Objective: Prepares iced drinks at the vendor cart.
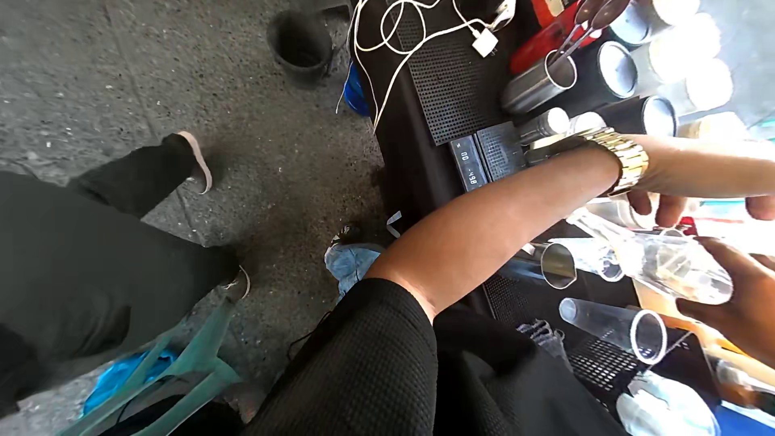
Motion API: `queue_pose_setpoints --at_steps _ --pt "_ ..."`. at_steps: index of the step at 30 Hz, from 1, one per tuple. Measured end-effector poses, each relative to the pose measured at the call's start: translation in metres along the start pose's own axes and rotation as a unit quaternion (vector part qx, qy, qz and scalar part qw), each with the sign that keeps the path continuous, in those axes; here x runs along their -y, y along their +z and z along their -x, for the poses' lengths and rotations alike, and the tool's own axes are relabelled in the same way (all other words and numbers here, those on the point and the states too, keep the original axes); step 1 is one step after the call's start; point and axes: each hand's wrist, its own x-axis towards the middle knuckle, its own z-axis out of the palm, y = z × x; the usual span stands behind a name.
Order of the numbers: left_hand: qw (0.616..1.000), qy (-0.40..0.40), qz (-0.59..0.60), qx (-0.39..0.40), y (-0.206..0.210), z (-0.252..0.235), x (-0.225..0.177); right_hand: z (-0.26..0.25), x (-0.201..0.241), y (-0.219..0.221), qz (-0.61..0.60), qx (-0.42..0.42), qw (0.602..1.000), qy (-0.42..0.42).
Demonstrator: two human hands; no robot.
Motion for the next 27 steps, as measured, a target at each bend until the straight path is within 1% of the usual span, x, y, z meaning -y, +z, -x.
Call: queue_pose_setpoints --at_steps 4,10,14,17,19,27 --pt "1.000 0.003 0.003 -0.002 -0.001 -0.001 0.002 0.000 0.005 -0.005 0.001 0.002 1.000 0.000" --pt "1.000 0.003 0.006 -0.001 -0.001 0.000 0.002 -0.001 0.002 -0.001 -0.004 -0.002 1.000 -0.005" --pt "1.000 -0.001 0.007 -0.002 0.001 -0.008 0.008 -0.006 -0.012 0.017 -0.024 -0.026 0.999 -0.022" --pt "1.000 0.018 0.000 0.000 0.001 -0.010 0.011 -0.008 -0.020 0.026 -0.035 -0.038 0.998 -0.032" --pt "1.000 0.025 -0.003 -0.001 0.000 -0.010 0.011 -0.008 -0.019 0.027 -0.041 -0.039 0.998 -0.025" --pt "1.000 0.002 0.014 0.005 0.002 -0.009 0.005 -0.004 -0.013 0.021 -0.043 -0.026 0.999 -0.003"
